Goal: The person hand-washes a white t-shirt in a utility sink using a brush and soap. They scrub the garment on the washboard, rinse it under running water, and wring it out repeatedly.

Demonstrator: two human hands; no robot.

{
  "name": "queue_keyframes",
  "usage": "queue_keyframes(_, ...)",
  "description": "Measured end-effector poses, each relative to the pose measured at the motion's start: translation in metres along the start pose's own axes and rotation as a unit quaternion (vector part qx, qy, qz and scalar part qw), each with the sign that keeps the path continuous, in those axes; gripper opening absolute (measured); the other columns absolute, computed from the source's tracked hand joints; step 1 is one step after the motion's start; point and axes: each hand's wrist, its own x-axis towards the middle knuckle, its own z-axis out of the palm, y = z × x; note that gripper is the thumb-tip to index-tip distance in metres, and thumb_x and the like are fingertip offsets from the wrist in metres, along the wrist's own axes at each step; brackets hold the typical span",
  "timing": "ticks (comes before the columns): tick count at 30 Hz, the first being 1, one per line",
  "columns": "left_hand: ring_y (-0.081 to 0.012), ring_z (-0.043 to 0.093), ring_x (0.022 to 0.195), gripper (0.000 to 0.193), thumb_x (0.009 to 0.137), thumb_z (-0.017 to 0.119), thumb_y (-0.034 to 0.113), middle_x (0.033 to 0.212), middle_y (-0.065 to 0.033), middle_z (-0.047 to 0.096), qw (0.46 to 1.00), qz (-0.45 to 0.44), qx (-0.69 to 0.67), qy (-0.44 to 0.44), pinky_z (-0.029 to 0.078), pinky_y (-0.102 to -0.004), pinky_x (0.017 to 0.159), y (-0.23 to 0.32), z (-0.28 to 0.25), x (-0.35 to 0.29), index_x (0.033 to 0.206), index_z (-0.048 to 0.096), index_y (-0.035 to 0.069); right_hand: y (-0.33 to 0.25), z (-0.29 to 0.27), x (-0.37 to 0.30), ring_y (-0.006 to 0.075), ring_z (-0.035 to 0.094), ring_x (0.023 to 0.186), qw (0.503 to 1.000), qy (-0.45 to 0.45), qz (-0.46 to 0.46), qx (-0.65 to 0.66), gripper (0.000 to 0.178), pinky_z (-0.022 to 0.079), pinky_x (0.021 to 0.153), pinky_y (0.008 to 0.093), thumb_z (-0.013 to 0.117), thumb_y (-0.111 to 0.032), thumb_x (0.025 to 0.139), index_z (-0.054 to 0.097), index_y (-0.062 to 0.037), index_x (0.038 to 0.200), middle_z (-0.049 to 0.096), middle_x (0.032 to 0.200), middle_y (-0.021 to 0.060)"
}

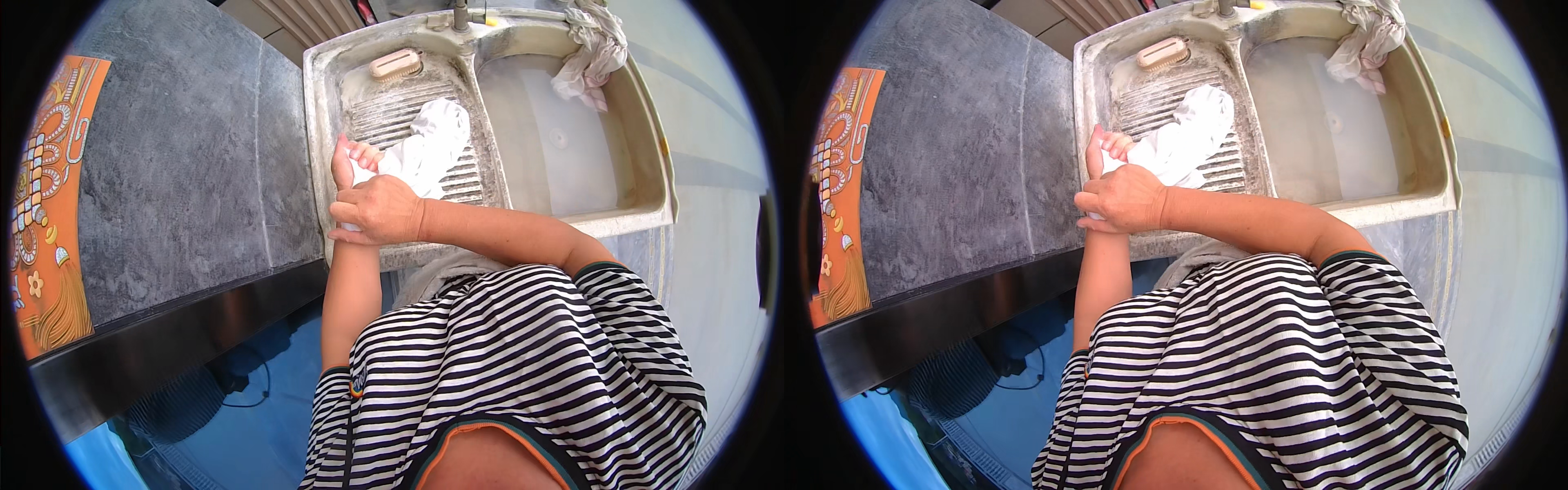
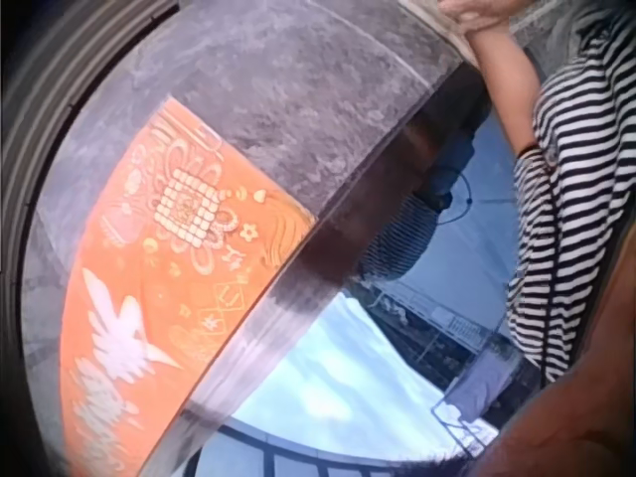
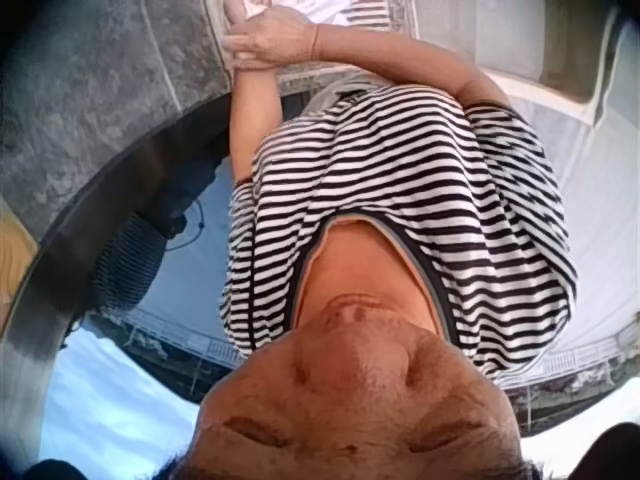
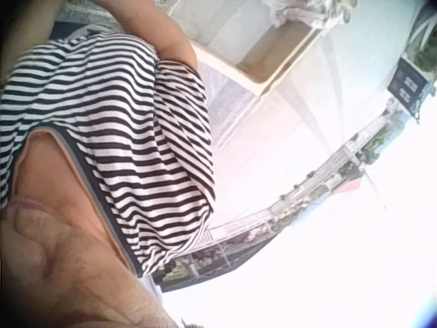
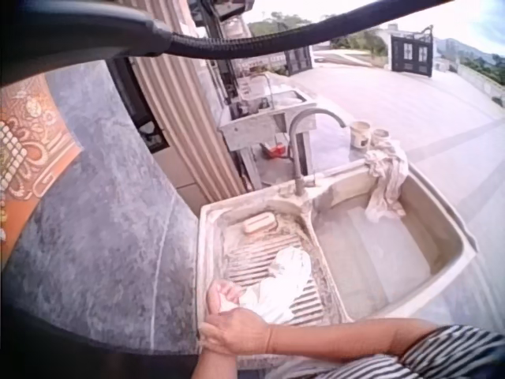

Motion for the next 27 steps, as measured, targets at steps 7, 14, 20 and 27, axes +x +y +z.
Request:
queue_keyframes(7, -0.0267, 0.065, 0.110, 0.045, 0.105, 0.042, 0.043, 0.123, -0.0102, 0.066, 0.945, 0.018, 0.106, 0.310, 0.054, -0.0436, 0.091, -0.040, 0.084, 0.027, 0.129, 0.058, 0.008, 0.093, -0.026, 0.045, 0.0395, 0.069, 0.072, 0.950, 0.049, 0.301, -0.061, 0.034, 0.055, 0.065, 0.0507, 0.063, -0.042, 0.093, 0.062, -0.0080, 0.086, 0.070, 0.074, 0.0181)
queue_keyframes(14, -0.0202, 0.067, 0.095, 0.040, 0.107, 0.043, 0.039, 0.102, -0.0048, 0.068, 0.999, 0.031, -0.019, -0.009, 0.056, -0.0342, 0.083, -0.032, -0.001, -0.004, 0.116, 0.062, 0.005, 0.035, 0.009, 0.003, 0.0371, 0.067, 0.065, 0.994, 0.069, 0.083, 0.010, 0.034, 0.055, 0.061, 0.0472, 0.065, -0.039, 0.092, 0.053, -0.0092, 0.081, 0.064, 0.069, 0.0118)
queue_keyframes(20, -0.0223, 0.067, 0.102, 0.041, 0.105, 0.051, 0.041, 0.113, -0.0114, 0.069, 0.922, 0.124, 0.206, 0.303, 0.054, -0.0375, 0.090, -0.033, 0.109, 0.013, 0.117, 0.061, 0.003, 0.118, -0.069, 0.055, 0.0344, 0.067, 0.065, 0.970, 0.159, 0.148, -0.105, 0.035, 0.054, 0.061, 0.0437, 0.067, -0.043, 0.091, 0.063, -0.0089, 0.085, 0.069, 0.073, 0.0097)
queue_keyframes(27, -0.0389, 0.062, 0.111, 0.081, 0.073, 0.083, 0.043, 0.119, -0.0208, 0.063, 0.392, -0.002, 0.905, 0.165, 0.049, -0.0451, 0.092, -0.064, 0.016, -0.013, 0.138, 0.052, 0.005, 0.189, -0.099, 0.027, 0.0284, 0.071, 0.091, 0.938, 0.102, 0.324, -0.069, 0.037, 0.054, 0.081, 0.0410, 0.073, -0.044, 0.086, 0.070, -0.0087, 0.096, 0.073, 0.091, 0.0139)
